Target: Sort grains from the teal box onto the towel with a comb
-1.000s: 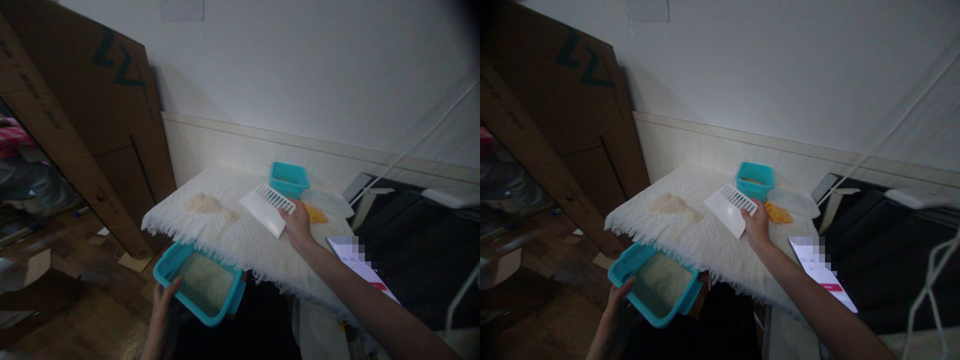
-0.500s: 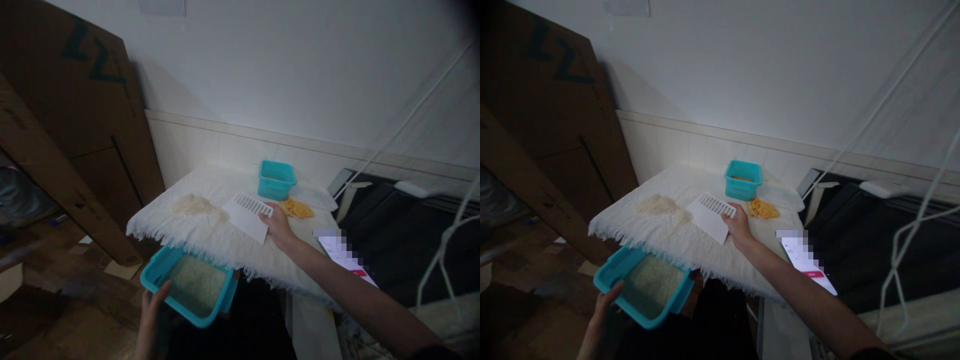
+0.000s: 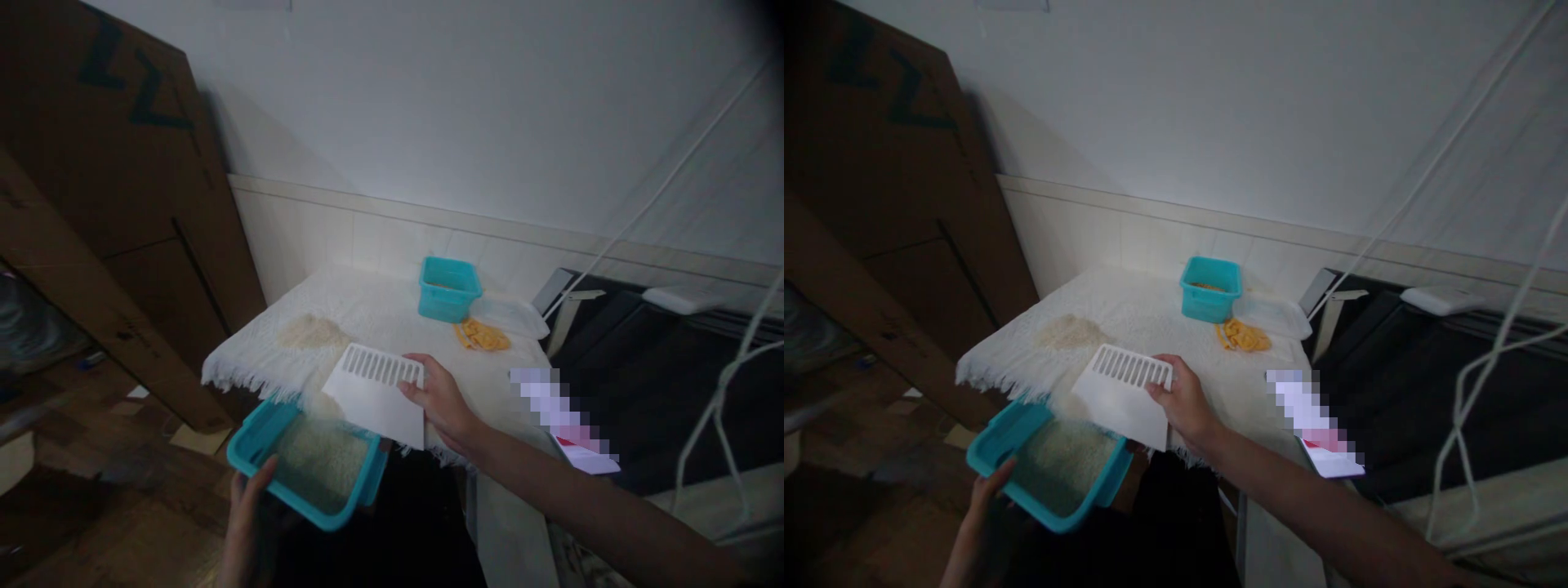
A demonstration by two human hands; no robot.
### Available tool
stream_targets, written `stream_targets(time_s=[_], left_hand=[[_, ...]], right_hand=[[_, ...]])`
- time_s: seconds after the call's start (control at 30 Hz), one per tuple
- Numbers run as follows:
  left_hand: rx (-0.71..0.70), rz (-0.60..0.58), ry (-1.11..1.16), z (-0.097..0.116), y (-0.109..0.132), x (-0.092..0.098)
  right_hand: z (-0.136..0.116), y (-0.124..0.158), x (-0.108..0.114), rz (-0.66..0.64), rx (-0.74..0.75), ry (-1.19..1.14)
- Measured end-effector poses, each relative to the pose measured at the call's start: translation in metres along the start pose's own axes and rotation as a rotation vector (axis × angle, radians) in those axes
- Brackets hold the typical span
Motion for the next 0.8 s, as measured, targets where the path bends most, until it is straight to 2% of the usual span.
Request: stream_targets(time_s=[0.1, 0.23, 0.3, 0.4, 0.6, 0.8], left_hand=[[0.007, 0.040, -0.004, -0.005, -0.004, 0.003], [0.029, 0.090, 0.000, -0.011, -0.009, 0.010], [0.029, 0.097, 0.005, -0.012, -0.012, 0.014], [0.007, 0.086, 0.015, -0.010, -0.016, 0.019], [-0.053, 0.046, 0.012, -0.004, -0.024, 0.028], [-0.045, 0.067, 0.016, -0.007, -0.031, 0.033]], right_hand=[[-0.007, -0.009, 0.005, 0.010, 0.057, 0.034], [-0.015, -0.062, 0.031, 0.262, 0.231, 0.121], [-0.014, -0.090, 0.041, 0.364, 0.226, 0.173], [-0.004, -0.113, 0.043, 0.397, 0.153, 0.186], [0.012, -0.105, 0.031, 0.287, 0.111, 0.122], [0.011, -0.079, 0.009, 0.165, 0.041, 0.042]])
Point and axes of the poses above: each hand's wrist, its own y-axis away from the middle knuckle, its own x-axis out of the back of the hand, z = x × y, the point moved 2 cm from there along -y, towards the middle knuckle, and after that the axes turned 6 degrees about -z, right-handed, at the moved point
